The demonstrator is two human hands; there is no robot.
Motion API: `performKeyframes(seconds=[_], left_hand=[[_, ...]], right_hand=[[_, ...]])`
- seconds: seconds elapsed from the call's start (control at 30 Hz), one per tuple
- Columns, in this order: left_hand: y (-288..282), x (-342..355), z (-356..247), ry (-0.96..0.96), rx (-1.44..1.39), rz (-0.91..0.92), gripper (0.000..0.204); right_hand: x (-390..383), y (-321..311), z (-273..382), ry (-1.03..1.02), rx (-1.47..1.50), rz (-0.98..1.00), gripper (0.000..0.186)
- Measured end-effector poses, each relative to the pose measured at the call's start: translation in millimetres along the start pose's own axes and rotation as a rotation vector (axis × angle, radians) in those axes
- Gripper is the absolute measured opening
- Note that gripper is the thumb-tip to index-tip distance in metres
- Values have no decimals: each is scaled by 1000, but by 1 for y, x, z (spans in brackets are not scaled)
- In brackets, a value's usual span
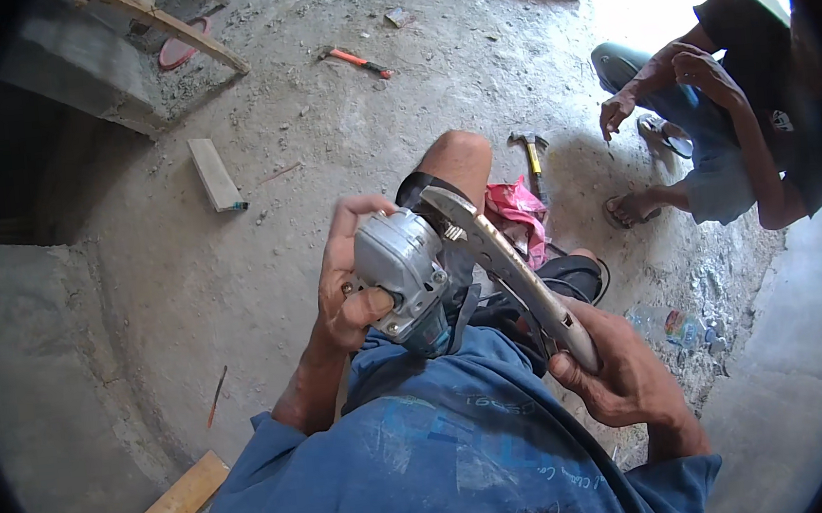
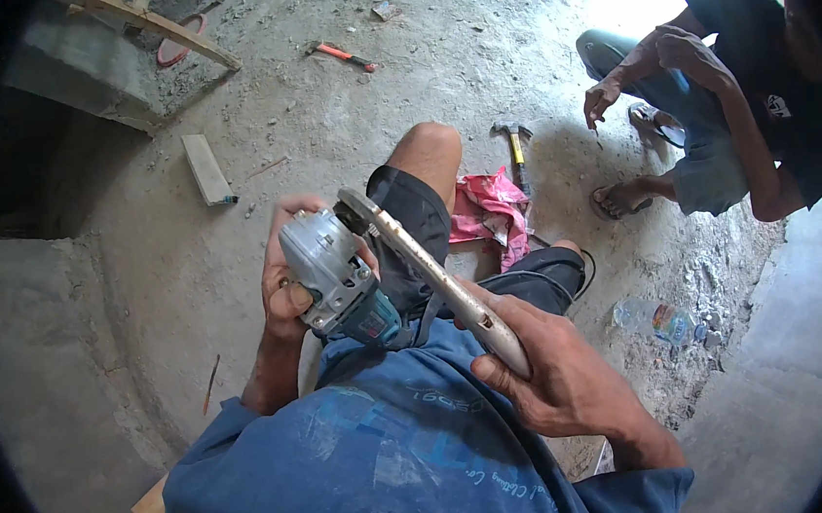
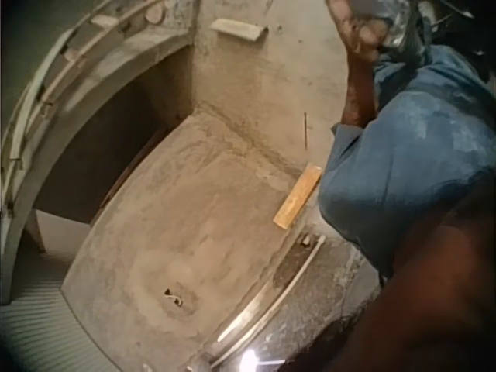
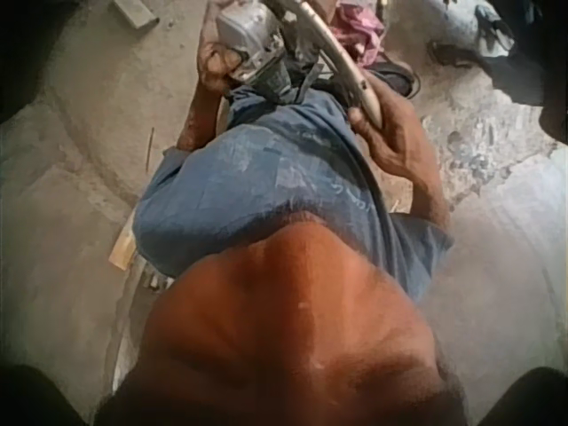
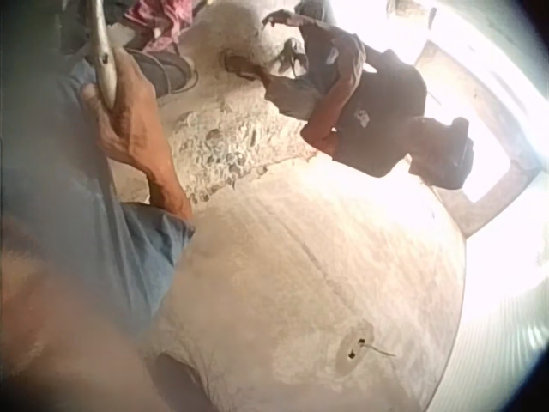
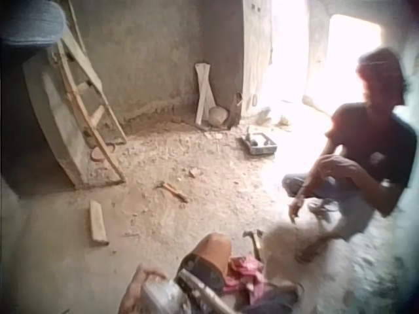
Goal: The person uses a pair of locking pliers and a hammer to loosen the locking nut on an angle grinder.
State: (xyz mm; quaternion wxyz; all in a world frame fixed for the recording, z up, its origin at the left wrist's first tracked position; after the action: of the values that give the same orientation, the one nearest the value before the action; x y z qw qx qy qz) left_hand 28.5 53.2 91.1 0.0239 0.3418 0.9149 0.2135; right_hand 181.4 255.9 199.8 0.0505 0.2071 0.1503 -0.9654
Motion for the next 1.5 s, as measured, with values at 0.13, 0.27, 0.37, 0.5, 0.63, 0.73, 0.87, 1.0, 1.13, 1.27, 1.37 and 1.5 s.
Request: performKeyframes(seconds=[0.13, 0.27, 0.37, 0.5, 0.63, 0.73, 0.87, 1.0, 1.13, 1.27, 1.37, 1.5], left_hand=[[11, 4, -5, 46, -89, -51, 90], [10, 6, -3, 87, 0, 14, 83], [12, 7, -6, 93, 15, -13, 82], [7, 8, -7, 99, -17, 108, 82], [8, 7, -7, 104, -28, 108, 81], [11, 4, -7, 115, -17, 100, 80], [3, 3, -2, 114, -29, 66, 81], [4, 5, -2, 131, -44, 141, 80], [6, 5, -4, 119, -61, 161, 79], [8, 6, -3, 123, -94, 168, 79], [8, 5, -3, 123, -95, 150, 79], [0, 3, 2, 137, -48, 122, 78]], right_hand=[[-2, -1, 0, -62, -69, 62, 66], [-2, 1, -2, -116, -43, 53, 66], [-2, 1, 1, -45, 51, 2, 50], [-3, 1, 1, -51, 74, 17, 50], [-5, 3, 1, -29, 126, 33, 51], [-5, 3, 3, 26, 135, 74, 53], [-4, 3, 6, -61, 55, 64, 61], [-4, 4, 7, -33, 19, 69, 62], [-4, 7, 9, -37, 12, 26, 61], [-1, 4, 5, -128, -52, 25, 53], [0, 6, 4, -74, -90, 101, 39], [5, 10, -1, 42, -86, 120, 33]])
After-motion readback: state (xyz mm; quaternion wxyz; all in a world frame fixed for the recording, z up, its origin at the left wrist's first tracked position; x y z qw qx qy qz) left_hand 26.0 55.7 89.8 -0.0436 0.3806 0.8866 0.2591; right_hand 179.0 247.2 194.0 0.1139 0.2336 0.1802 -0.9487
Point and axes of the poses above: each hand's wrist, its own x-axis towards the middle knuckle, its own y-axis out of the palm, z = x × y, the point moved 5 cm from there along x, towards the middle knuckle, and after that the axes turned 3 degrees about x, right-handed, at the moved point
